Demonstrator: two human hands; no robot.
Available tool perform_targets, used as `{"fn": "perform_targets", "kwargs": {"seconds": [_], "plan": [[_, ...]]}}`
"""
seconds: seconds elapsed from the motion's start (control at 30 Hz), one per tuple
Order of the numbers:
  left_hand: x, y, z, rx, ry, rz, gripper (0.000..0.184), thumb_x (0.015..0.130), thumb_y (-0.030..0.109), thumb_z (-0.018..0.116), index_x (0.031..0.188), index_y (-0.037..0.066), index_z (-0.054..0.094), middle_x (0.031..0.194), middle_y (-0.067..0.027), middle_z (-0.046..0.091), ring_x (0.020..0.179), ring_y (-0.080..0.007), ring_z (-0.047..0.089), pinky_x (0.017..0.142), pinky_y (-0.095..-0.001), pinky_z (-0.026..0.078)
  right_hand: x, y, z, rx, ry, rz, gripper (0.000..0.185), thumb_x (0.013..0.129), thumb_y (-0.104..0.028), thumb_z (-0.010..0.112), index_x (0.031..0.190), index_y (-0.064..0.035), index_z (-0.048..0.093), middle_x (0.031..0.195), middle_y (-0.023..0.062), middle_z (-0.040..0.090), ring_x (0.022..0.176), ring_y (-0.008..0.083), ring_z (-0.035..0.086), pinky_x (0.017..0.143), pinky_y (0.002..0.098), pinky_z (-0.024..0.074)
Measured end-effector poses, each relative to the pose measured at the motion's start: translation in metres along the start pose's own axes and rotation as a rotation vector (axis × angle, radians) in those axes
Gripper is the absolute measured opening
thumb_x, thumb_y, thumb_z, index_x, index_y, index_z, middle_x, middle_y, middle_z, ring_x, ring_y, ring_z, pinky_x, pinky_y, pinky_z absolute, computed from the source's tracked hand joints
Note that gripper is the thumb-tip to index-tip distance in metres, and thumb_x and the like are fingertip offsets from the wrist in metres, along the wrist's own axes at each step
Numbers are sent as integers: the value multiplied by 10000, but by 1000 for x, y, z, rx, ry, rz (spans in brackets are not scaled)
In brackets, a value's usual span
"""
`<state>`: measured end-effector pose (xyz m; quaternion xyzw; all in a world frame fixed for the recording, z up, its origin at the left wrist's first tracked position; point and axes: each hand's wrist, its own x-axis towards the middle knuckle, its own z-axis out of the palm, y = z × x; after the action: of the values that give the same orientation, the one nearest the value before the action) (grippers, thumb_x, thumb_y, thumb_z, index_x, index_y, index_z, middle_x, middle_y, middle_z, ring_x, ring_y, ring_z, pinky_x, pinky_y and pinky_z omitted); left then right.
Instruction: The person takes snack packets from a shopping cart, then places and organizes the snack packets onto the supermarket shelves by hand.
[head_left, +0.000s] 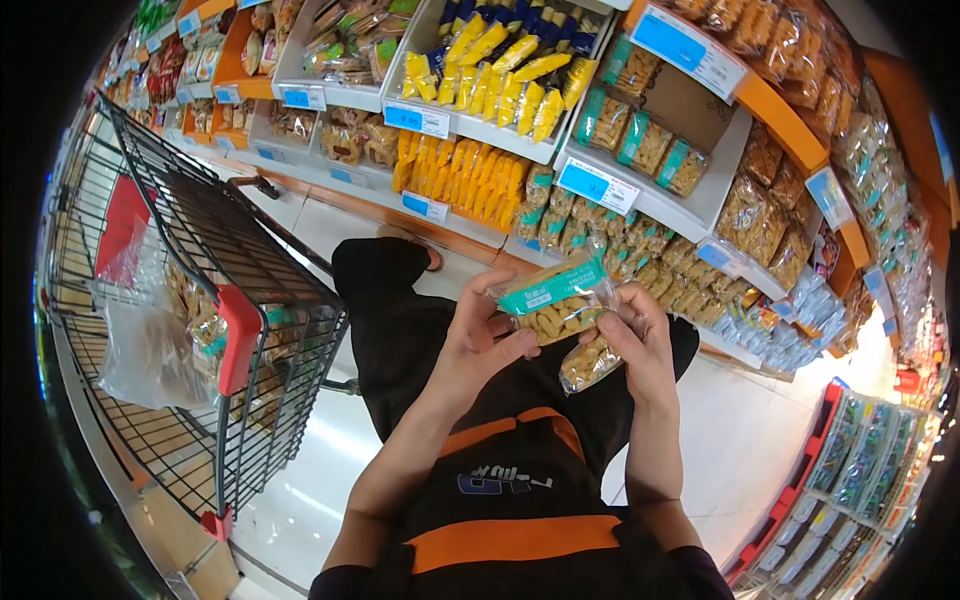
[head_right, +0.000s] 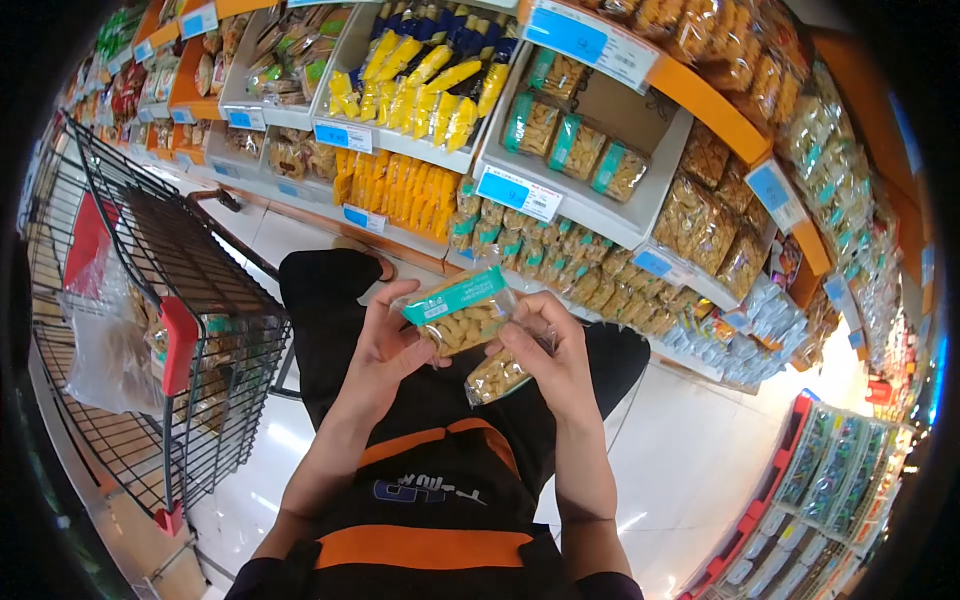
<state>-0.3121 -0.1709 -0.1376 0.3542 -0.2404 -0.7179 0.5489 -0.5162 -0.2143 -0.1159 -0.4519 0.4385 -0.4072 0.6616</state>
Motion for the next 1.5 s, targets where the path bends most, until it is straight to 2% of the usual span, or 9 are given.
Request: {"fn": "perform_targets", "kwargs": {"seconds": [0.47, 0.63, 0.73, 0.9, 1.07, 1.1, 1.2, 1.23, 1.5], "plan": [[-3, -16, 19, 137, 42, 164, 626, 802, -51, 716, 1262, 129, 332, 1176, -100, 516, 1007, -186, 575, 750, -320, 552, -2, 10, -5, 223, 101, 51, 162, 975, -209, 553, 1009, -54, 517, 844, 72, 647, 817, 122, 615, 743, 255, 466], [-3, -8, 20, 109, 130, 185, 631, 799, -89, 657, 1278, 140, 315, 1167, -95, 528, 975, -176, 577, 715, -296, 539, -6, 27, -11, 650, 159, 174, 489, 1011, -514, 339, 1184, -83, 493, 1117, 55, 579, 1024, 180, 588, 859, 354, 493], [-3, 8, 13, 159, 137, 178, 712, 813, -59, 635, 1342, 170, 217, 1202, -123, 513, 969, -155, 575, 746, -264, 501, -12, 26, -6, 723, 168, 273, 502, 989, -541, 386, 1202, -98, 487, 1223, 66, 556, 1137, 217, 558, 920, 424, 474], [0, 35, 3, 264, 160, 300, 759, 787, -114, 584, 1374, 155, 185, 1221, -157, 524, 1003, -147, 579, 712, -217, 467, -27, 26, -8, 826, -3, 201, 610, 862, -198, 577, 1421, -79, 364, 1370, 126, 481, 1269, 303, 466, 1046, 518, 374], [-9, 57, -6, 628, 106, 348, 679, 765, -137, 553, 1392, 56, 376, 1211, -80, 578, 841, -54, 551, 631, -175, 421, -31, 17, -6, 836, 2, 89, 593, 868, -167, 581, 1411, -66, 368, 1404, 154, 453, 1311, 334, 435, 1069, 535, 370], [-15, 67, 3, 656, 106, 244, 667, 838, -40, 507, 1471, 29, 306, 1237, -88, 537, 1089, -131, 536, 946, -251, 398, -31, 14, -4, 837, 22, 78, 591, 875, -152, 582, 1413, -62, 351, 1398, 167, 449, 1298, 345, 450, 1053, 535, 395], [-16, 64, 0, 681, 67, 268, 653, 843, -48, 472, 1475, 22, 323, 1305, -70, 511, 1108, -109, 517, 972, -254, 383, -32, 11, -5, 822, 59, 67, 573, 906, -122, 572, 1419, -59, 323, 1393, 184, 443, 1282, 362, 470, 1026, 542, 439], [-12, 57, -3, 704, 73, 413, 665, 802, -90, 510, 1443, 52, 405, 1289, -107, 566, 917, -60, 530, 704, -193, 439, -33, 10, -5, 814, 67, 68, 565, 917, -114, 566, 1421, -60, 317, 1394, 186, 441, 1281, 365, 472, 1021, 545, 448], [-16, 56, 0, 675, 38, 341, 643, 821, -97, 489, 1444, 39, 399, 1389, -122, 511, 1051, -82, 520, 811, -204, 432, -34, 9, 5, 738, 52, 37, 552, 918, -96, 592, 1402, -72, 329, 1389, 196, 442, 1262, 367, 491, 995, 546, 472]]}}
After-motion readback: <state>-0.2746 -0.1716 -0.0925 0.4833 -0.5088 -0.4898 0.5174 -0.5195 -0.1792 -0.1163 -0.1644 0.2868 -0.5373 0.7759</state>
